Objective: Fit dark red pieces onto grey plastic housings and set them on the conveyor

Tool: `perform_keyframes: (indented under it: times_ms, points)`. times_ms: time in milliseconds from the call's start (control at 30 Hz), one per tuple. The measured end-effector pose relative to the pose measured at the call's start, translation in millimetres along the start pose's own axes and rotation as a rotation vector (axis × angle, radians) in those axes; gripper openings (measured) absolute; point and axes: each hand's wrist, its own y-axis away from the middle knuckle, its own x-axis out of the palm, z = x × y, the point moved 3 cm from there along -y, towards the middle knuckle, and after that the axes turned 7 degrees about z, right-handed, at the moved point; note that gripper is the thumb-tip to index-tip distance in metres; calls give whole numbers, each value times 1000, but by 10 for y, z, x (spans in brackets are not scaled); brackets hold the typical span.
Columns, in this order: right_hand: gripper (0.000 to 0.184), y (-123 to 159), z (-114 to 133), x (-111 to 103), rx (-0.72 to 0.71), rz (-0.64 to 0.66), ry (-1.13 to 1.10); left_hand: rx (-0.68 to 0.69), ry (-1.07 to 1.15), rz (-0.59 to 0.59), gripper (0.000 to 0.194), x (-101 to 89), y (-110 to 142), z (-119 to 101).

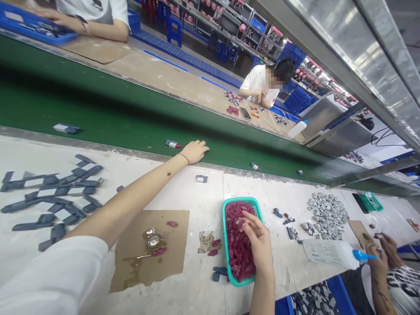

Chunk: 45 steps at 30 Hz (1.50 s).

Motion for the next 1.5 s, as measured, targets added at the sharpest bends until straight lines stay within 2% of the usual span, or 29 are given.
perform_keyframes:
  times_ms: [133, 233, 367, 467, 567, 633, 733, 833, 933, 1100, 1267, 1500]
  points:
    - [22, 24, -17, 35, 7, 10, -223, -86, 259, -60, 18, -53, 78, -48]
    - [17, 42, 29, 197, -6, 35, -313, -168, 522, -133, 14, -124, 316, -51]
    - [11, 34, 189, 567, -26, 69, -267, -265, 896, -199, 18, -212, 928, -52]
    - [4, -18, 292, 914, -91, 178, -140, -312, 1089, -211, 17, -267, 1518, -67]
    - [7, -62, 274, 1256, -146, 303, 9, -416, 1251, -159, 26, -280, 2045, -60]
    - [10, -62, 214, 1449, -195, 380, 124, -501, 1296, -135, 33, -284, 2312, -34]
    - [13, -21, 127, 1664, -333, 508, 277, -582, 1237, -164, 39, -302, 2585, 17]
    - [19, 22, 70, 1766, -483, 578, 391, -591, 1311, -172, 39, -274, 2740, 38]
    - [23, 41, 42, 1787, -548, 595, 491, -589, 1428, -154, 37, -197, 2823, 48]
    - [26, 58, 40, 1792, -572, 651, 544, -567, 1532, -86, 37, -86, 2858, 68]
    - [24, 61, 40, 1809, -572, 626, 570, -499, 1531, -57, 38, -82, 2856, 68]
    - [25, 79, 34, 1834, -597, 594, 642, -520, 1579, -5, 31, -26, 2885, 81]
